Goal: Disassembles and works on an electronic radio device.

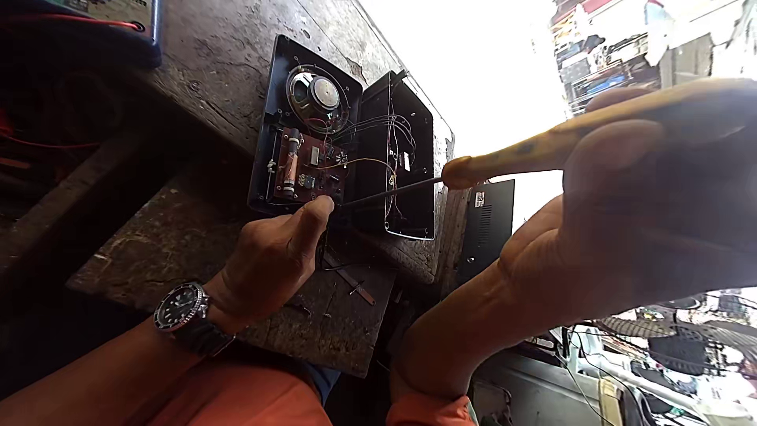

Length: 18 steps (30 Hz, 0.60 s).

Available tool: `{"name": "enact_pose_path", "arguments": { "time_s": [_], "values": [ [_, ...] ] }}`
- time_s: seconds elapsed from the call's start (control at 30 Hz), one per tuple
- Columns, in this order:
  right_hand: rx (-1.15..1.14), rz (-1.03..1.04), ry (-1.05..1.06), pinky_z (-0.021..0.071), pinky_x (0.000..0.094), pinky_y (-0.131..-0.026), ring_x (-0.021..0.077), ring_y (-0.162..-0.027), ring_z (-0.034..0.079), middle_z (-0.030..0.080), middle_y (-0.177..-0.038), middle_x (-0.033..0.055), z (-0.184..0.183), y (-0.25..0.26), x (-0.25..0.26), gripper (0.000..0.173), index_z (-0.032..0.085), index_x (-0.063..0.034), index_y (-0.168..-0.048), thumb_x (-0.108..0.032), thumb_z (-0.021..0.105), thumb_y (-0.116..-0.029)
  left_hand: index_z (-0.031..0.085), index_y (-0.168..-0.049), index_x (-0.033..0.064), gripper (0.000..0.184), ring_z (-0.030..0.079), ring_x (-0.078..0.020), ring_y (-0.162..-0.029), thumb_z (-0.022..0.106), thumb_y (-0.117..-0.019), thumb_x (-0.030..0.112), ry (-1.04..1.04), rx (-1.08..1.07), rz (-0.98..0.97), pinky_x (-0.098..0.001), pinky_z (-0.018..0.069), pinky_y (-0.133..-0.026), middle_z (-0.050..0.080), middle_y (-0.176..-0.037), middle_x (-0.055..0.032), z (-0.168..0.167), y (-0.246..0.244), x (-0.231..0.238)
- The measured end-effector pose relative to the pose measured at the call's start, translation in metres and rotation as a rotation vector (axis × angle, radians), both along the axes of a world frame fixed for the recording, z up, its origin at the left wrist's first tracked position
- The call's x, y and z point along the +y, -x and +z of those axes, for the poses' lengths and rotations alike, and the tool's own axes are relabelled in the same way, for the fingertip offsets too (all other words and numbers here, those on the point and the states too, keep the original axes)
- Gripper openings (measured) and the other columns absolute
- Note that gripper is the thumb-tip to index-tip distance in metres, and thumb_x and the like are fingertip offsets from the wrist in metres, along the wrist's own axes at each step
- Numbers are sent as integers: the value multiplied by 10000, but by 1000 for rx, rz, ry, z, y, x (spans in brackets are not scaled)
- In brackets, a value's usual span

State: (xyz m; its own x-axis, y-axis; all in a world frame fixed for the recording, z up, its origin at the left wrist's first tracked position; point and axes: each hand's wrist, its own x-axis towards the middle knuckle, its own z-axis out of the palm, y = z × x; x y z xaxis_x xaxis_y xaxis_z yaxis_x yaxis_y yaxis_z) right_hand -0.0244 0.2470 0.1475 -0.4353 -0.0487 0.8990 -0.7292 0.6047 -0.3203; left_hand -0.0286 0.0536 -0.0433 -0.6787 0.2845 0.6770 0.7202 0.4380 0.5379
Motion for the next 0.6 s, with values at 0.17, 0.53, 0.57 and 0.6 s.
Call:
{"name": "enact_pose_path", "arguments": {
  "time_s": [0.17, 0.53, 0.57, 0.6],
  "values": [
    [16, -80, -21, 637, 436, -812, 285, -953, 712, 666, -1021, 140, 4, 0, -8, 374, 496, 45, -1152, -37, 763, -903, 562, -1283, -10, 304, 639, -217, -590, 591, -1005, 108, 7, 5, 7, -351, 493, -488, 730, -1019, -137, 0, 0, 1],
    [-33, 67, -37, 612, 538, -930, 359, -1033, 711, 672, -1033, 141, 11, -15, -7, 369, 459, -29, -1126, -15, 753, -903, 552, -1294, -6, 315, 662, -232, -622, 595, -1009, 120, 14, -1, 4, -369, 515, -504, 728, -1050, -136, -1, 1, -1],
    [-24, 63, -32, 610, 528, -928, 340, -1026, 710, 664, -1027, 128, 9, -16, -7, 379, 456, -31, -1131, -20, 758, -902, 547, -1296, -6, 318, 667, -238, -629, 598, -1009, 123, 17, -6, 3, -376, 522, -508, 727, -1062, -137, 0, 1, -1],
    [-18, 51, -26, 614, 507, -919, 317, -1007, 708, 651, -1013, 117, 9, -15, -8, 385, 453, -28, -1125, -26, 764, -899, 538, -1301, -4, 326, 676, -242, -644, 600, -1009, 127, 23, -10, 1, -380, 528, -517, 727, -1077, -138, 0, 1, -2]
  ]
}}
